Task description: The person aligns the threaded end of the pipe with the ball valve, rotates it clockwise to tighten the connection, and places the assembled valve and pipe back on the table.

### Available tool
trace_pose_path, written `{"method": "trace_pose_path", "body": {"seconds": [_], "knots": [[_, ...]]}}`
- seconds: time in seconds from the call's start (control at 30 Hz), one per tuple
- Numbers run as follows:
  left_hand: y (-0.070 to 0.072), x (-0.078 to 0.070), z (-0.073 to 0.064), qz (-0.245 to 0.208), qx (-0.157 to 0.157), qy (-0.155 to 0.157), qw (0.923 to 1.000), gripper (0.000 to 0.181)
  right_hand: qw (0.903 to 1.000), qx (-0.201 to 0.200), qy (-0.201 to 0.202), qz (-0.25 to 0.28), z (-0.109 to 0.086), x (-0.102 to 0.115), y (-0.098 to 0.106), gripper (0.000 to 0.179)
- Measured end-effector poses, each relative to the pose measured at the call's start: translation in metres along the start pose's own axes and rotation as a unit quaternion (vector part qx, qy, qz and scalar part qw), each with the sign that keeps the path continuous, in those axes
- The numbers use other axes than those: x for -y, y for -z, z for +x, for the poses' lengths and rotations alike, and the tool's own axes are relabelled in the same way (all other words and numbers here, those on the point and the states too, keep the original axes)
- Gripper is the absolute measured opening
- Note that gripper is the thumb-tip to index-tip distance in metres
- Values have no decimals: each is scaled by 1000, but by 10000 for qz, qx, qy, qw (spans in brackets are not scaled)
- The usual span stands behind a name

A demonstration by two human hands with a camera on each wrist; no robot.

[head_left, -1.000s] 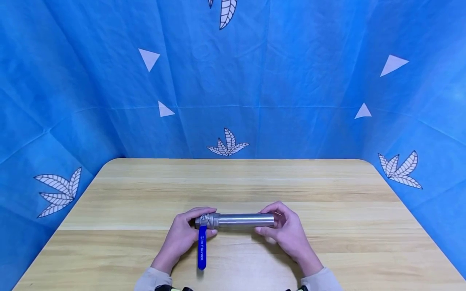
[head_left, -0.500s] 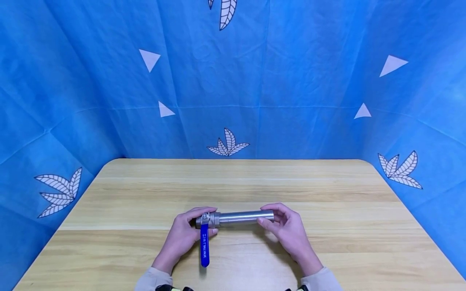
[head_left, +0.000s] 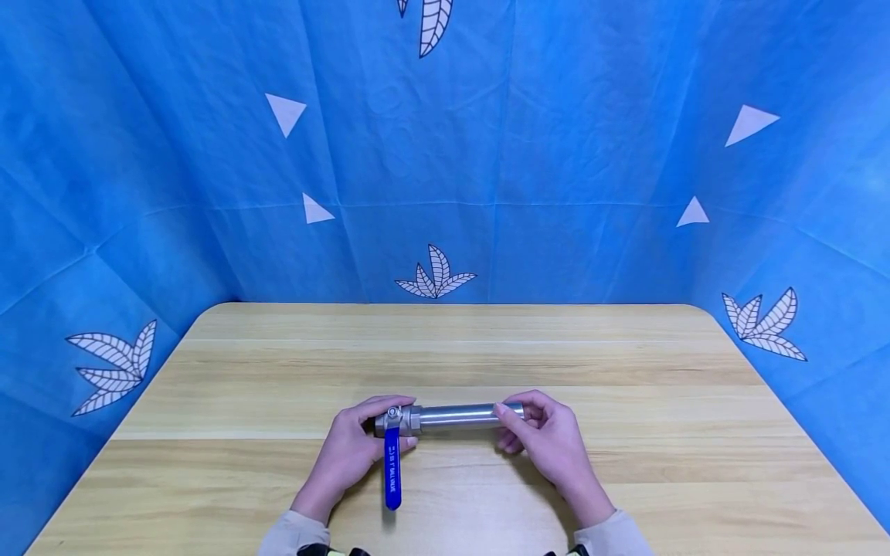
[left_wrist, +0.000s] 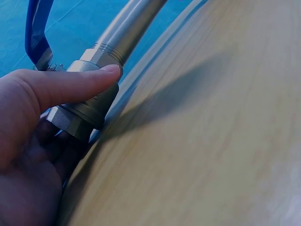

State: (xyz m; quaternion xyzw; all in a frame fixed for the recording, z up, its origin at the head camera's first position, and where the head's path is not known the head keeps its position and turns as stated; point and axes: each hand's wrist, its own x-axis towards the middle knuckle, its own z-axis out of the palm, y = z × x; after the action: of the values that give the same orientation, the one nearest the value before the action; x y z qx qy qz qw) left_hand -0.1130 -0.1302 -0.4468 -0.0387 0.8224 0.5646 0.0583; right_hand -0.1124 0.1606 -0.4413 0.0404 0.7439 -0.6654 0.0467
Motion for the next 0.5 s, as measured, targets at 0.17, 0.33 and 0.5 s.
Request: {"method": "trace_pose_path", "body": {"seconds": [0.17, 0.33, 0.5], "knots": [[0, 0, 0, 2, 13, -33, 10000, 55, 9999, -67, -95, -43, 0, 1, 0, 29], [0, 0, -1, -27, 22, -49, 10000, 54, 9993, -111, -154, -334, 0, 1, 0, 33], [0, -1, -1, -2, 22, -45, 10000, 54, 9984, -134, -168, -518, -1, 0, 0, 37]]}}
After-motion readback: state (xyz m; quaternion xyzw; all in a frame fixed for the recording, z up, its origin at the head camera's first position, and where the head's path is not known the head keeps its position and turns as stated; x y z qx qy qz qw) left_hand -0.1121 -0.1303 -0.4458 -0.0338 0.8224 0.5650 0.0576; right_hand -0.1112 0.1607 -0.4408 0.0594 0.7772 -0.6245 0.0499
